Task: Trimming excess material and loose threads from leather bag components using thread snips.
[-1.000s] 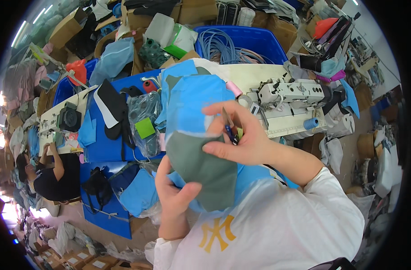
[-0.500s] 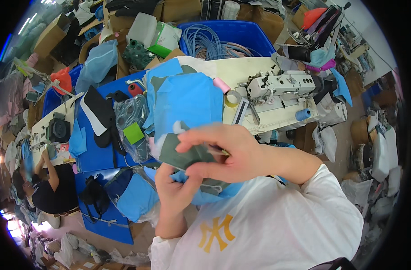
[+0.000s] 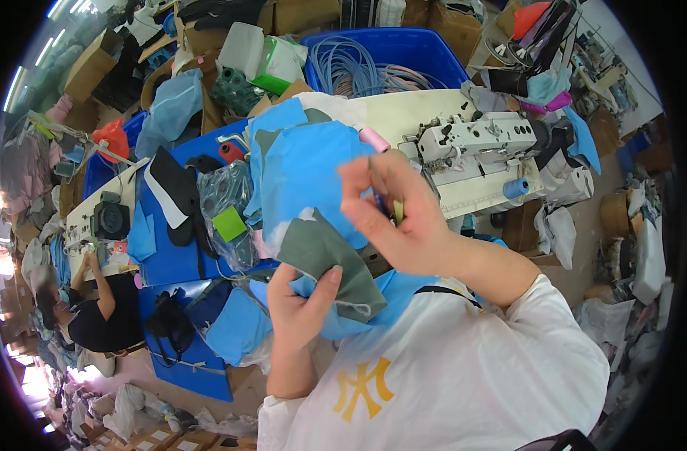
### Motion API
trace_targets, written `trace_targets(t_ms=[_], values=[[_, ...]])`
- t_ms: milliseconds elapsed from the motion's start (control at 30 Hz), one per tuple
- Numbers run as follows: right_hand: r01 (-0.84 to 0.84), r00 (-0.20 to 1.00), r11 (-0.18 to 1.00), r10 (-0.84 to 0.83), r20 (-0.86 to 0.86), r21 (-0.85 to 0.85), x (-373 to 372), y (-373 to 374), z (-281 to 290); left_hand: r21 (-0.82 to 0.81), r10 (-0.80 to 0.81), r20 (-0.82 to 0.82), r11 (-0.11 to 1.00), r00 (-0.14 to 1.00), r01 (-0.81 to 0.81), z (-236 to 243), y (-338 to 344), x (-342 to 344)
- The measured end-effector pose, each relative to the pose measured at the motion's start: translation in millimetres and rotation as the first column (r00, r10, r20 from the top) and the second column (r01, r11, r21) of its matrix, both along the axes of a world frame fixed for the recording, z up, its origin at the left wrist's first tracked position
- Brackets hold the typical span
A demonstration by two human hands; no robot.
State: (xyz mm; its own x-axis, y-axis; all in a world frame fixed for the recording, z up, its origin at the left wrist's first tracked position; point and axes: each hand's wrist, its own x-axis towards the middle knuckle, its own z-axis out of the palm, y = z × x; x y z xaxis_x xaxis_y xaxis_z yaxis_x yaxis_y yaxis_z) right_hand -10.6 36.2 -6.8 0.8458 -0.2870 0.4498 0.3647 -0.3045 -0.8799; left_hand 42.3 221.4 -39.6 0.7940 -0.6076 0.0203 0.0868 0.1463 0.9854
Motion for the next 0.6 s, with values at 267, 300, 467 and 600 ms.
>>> trace_targets(t_ms=[267,300,467,600], values=[[-0.134,0.991,0.988,0.135,0.004,-0.083,-14,-11,0,0.08,-0.091,0.076,0.993,0.993,0.085,0,-20,-19],[-0.077,0.997,0.995,0.078,0.004,-0.064,-16,-17,-3,0.123,-0.082,0.085,0.99,0.993,0.071,1,-21,-22],[0.021,0.997,0.971,-0.002,-0.083,0.238,-32,-65,-1,0.101,-0.003,0.002,0.995,1.0,0.003,7,-46,-43],[-0.118,0.993,0.993,0.118,-0.015,0.005,-54,-95,-1,0.107,0.042,-0.072,0.994,0.997,-0.034,21,-70,-63]])
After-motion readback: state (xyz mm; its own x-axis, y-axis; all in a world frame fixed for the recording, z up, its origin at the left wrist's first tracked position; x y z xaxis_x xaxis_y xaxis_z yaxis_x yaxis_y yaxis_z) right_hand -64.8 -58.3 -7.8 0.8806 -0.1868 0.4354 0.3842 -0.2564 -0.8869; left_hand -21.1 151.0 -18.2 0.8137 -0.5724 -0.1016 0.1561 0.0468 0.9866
